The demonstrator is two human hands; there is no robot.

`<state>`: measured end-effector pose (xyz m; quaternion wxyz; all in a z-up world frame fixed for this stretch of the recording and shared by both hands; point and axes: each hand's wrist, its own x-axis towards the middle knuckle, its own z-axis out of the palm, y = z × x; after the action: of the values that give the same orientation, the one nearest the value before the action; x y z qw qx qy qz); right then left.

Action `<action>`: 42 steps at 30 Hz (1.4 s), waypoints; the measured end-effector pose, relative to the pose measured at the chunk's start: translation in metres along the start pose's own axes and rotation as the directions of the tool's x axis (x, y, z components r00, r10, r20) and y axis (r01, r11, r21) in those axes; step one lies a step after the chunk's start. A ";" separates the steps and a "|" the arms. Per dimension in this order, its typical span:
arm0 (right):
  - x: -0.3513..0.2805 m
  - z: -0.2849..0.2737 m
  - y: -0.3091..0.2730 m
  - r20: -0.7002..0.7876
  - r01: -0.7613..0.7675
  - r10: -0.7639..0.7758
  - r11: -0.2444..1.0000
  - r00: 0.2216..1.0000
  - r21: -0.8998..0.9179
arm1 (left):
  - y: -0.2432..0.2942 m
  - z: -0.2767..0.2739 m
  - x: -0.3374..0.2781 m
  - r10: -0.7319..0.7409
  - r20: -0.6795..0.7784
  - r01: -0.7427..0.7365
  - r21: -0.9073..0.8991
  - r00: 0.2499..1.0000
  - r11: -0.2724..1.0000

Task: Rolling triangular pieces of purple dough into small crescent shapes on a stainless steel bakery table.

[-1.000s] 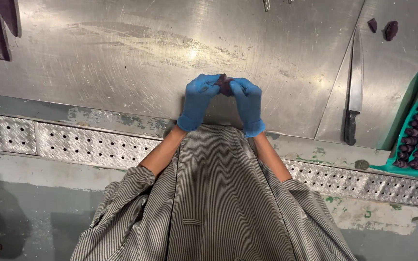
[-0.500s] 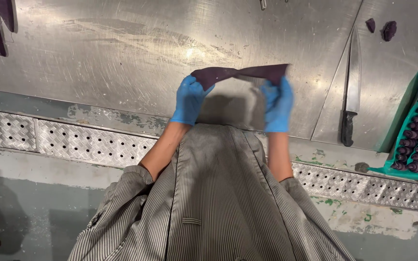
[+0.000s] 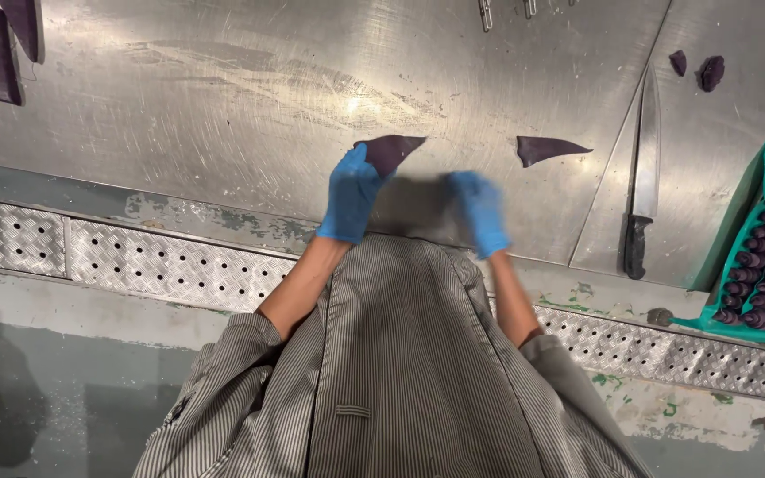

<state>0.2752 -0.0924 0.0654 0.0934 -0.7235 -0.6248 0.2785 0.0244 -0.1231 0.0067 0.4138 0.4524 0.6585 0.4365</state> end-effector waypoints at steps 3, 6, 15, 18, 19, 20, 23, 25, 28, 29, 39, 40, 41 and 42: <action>-0.003 0.075 0.002 0.364 -0.198 -0.113 0.674 0.924 0.712 | 0.007 0.001 -0.009 -0.117 0.063 0.133 -0.554 0.991 0.822; 0.003 0.052 -0.069 0.627 -0.571 -0.066 0.348 0.776 0.744 | 0.026 -0.002 -0.016 -0.184 0.239 0.252 -0.966 0.954 0.052; 0.057 0.071 -0.090 0.509 -0.460 -0.256 0.227 0.822 0.858 | -0.088 0.073 -0.043 -0.332 -0.002 0.156 -0.880 0.943 0.449; 0.068 0.092 -0.079 0.520 -0.410 -0.261 0.378 0.813 0.830 | -0.129 0.103 -0.051 -0.371 -0.017 0.162 -0.881 0.929 0.445; 0.068 0.098 -0.076 0.529 -0.407 -0.250 0.409 0.811 0.817 | -0.137 0.107 -0.053 -0.413 -0.015 0.216 -0.834 0.911 0.507; 0.068 0.103 -0.072 0.537 -0.403 -0.239 0.439 0.809 0.803 | -0.144 0.111 -0.054 -0.454 -0.017 0.272 -0.781 0.891 0.562; 0.069 0.106 -0.075 0.538 -0.394 -0.216 0.474 0.815 0.787 | -0.109 0.084 -0.058 -0.415 0.016 0.355 -0.545 0.910 0.759; 0.069 0.109 -0.070 0.521 -0.373 -0.214 0.485 0.827 0.791 | -0.046 0.020 -0.061 -0.421 0.160 0.451 -0.299 0.893 0.841; 0.069 0.112 -0.068 0.487 -0.339 -0.212 0.491 0.847 0.802 | -0.044 -0.014 -0.070 -0.222 0.320 0.156 0.221 0.921 0.963; 0.069 0.113 -0.068 0.474 -0.328 -0.213 0.486 0.854 0.810 | -0.058 -0.016 -0.074 0.004 0.404 -0.194 0.430 0.915 0.882; 0.071 0.105 -0.080 0.430 -0.273 -0.205 0.524 0.879 0.807 | -0.003 0.026 -0.053 -0.001 0.444 -0.319 0.645 0.896 0.694; 0.071 0.101 -0.088 0.415 -0.259 -0.182 0.548 0.891 0.795 | 0.001 0.024 -0.052 -0.018 0.456 -0.315 0.641 0.890 0.700; 0.071 0.097 -0.095 0.402 -0.246 -0.161 0.573 0.901 0.782 | 0.004 0.022 -0.052 -0.037 0.466 -0.308 0.639 0.884 0.705; 0.074 0.097 -0.097 0.408 -0.250 -0.161 0.576 0.899 0.779 | 0.004 0.022 -0.052 -0.041 0.463 -0.302 0.639 0.885 0.707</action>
<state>0.1464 -0.0224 0.0108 0.2662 -0.5324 -0.4109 0.6906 0.0592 -0.1680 0.0124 0.3190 0.7080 0.6261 0.0704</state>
